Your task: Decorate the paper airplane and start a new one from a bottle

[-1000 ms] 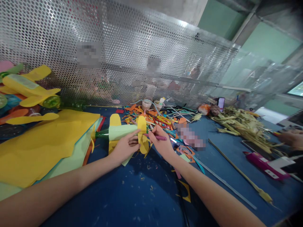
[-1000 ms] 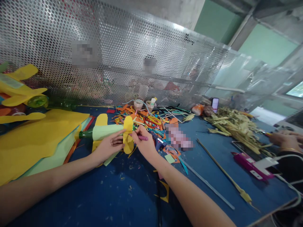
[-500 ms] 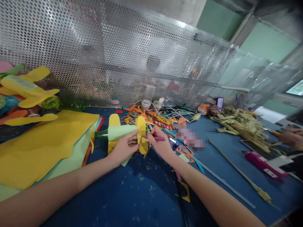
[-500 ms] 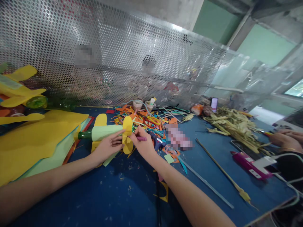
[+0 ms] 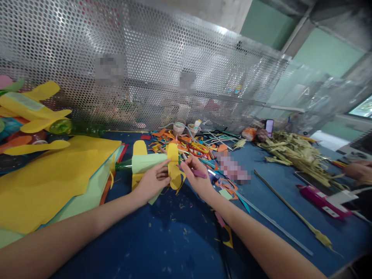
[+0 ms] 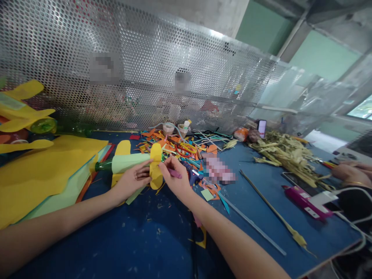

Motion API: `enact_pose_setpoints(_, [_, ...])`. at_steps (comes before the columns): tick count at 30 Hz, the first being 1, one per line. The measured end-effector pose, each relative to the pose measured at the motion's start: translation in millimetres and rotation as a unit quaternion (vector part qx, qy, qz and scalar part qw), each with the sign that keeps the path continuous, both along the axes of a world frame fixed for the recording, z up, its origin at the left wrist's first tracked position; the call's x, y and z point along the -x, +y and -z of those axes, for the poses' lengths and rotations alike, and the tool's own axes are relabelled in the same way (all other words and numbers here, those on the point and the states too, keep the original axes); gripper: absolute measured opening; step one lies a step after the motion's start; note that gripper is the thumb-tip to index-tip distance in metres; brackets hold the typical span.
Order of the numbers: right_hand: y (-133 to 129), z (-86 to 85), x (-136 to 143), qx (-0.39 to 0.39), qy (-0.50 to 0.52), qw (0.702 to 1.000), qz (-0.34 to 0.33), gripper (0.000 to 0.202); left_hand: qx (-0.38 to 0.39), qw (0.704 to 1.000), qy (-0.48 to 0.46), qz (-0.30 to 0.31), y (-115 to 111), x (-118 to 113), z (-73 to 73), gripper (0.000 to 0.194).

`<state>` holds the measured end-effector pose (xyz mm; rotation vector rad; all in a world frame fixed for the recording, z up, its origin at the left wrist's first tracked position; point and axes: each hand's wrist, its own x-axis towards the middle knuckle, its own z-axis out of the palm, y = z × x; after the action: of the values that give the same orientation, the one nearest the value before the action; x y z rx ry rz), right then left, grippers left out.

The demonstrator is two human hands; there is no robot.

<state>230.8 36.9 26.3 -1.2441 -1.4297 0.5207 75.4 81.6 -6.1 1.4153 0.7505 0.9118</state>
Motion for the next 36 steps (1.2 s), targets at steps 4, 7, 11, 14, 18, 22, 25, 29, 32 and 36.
enact_pose_setpoints(4, [1.4, -0.7, 0.5, 0.013, 0.048, 0.999, -0.013, 0.024, -0.002, 1.0, -0.014, 0.016, -0.5, -0.2, -0.1, 0.071])
enact_pose_setpoints(7, [3.8, 0.1, 0.8, 0.025, 0.051, 0.998, 0.012, 0.025, -0.003, 1.0, -0.015, 0.017, -1.2, -0.3, 0.3, 0.07])
enact_pose_setpoints(11, [6.8, 3.8, -1.2, 0.027, 0.035, 0.999, 0.02, 0.028, -0.015, 1.0, -0.015, 0.02, -1.0, -0.1, 1.8, 0.069])
enact_pose_setpoints(14, [8.0, 6.7, -3.0, 0.024, 0.022, 0.999, 0.012, 0.027, -0.017, 0.999, -0.018, 0.023, -0.1, 0.0, 2.6, 0.07])
enact_pose_setpoints(18, [8.7, 7.5, -3.5, 0.02, 0.023, 1.0, 0.006, 0.026, -0.013, 0.999, -0.017, 0.026, 1.5, -0.1, 4.1, 0.072])
enact_pose_setpoints(22, [8.4, 6.8, -3.8, 0.021, 0.008, 1.0, 0.001, 0.024, -0.016, 0.999, -0.018, 0.028, 1.8, -0.3, 5.7, 0.072])
enact_pose_setpoints(25, [7.9, 7.5, -4.8, 0.023, -0.006, 1.0, -0.005, 0.024, -0.013, 1.0, -0.015, 0.021, 1.4, -0.2, 4.7, 0.07])
enact_pose_setpoints(29, [7.6, 9.0, -5.6, 0.027, -0.012, 1.0, -0.009, 0.023, -0.015, 1.0, -0.005, 0.016, 0.5, 0.1, 1.8, 0.07])
enact_pose_setpoints(32, [7.9, 8.6, -5.4, 0.026, -0.029, 0.999, 0.005, 0.022, -0.012, 1.0, -0.005, 0.016, 0.1, 0.3, 1.7, 0.071])
enact_pose_setpoints(36, [7.9, 6.9, -5.0, 0.027, -0.048, 0.998, 0.018, 0.022, -0.008, 1.0, -0.013, 0.017, 0.1, 0.3, 3.1, 0.071])
